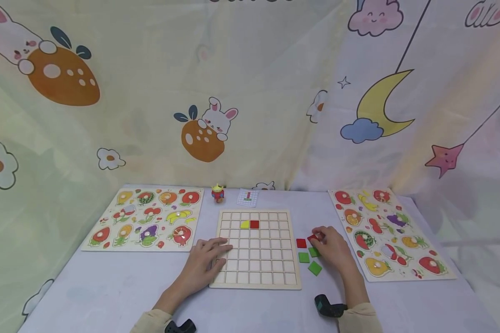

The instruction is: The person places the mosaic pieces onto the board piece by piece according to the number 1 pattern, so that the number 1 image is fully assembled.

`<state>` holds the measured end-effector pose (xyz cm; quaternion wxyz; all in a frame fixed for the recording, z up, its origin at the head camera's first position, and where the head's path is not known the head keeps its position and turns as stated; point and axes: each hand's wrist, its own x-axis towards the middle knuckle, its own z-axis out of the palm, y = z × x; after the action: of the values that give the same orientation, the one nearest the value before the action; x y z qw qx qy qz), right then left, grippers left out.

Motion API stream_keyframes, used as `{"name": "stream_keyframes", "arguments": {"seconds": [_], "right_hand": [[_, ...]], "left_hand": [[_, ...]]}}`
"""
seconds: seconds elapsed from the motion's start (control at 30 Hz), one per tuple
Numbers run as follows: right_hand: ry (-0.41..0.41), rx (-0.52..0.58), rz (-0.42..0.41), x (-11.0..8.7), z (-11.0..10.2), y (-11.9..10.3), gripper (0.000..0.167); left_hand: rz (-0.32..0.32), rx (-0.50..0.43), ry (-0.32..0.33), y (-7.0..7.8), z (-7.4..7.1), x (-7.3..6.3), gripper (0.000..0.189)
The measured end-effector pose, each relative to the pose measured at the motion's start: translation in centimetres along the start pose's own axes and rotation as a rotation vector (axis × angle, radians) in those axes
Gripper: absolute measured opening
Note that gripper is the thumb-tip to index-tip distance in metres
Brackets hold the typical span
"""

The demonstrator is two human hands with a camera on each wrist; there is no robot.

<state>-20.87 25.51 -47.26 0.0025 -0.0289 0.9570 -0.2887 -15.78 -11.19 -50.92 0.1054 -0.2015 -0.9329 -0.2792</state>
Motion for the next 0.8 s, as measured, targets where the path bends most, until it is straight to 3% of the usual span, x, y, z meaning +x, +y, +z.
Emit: {"name": "stream_keyframes", "arguments": {"seconds": [0.57, 0.8], "right_hand": [[0.022, 0.104, 0.023, 0.16, -0.42, 0.13, 0.019], [0.027, 0.211, 0.071, 0.39, -0.60, 0.37, 0.029]], "left_hand": [[0.000, 0.021, 0.002, -0.09, 0.13, 0.05, 0.033], [0.005, 0.019, 0.006, -0.15, 0.14, 0.03, 0.033]]}}
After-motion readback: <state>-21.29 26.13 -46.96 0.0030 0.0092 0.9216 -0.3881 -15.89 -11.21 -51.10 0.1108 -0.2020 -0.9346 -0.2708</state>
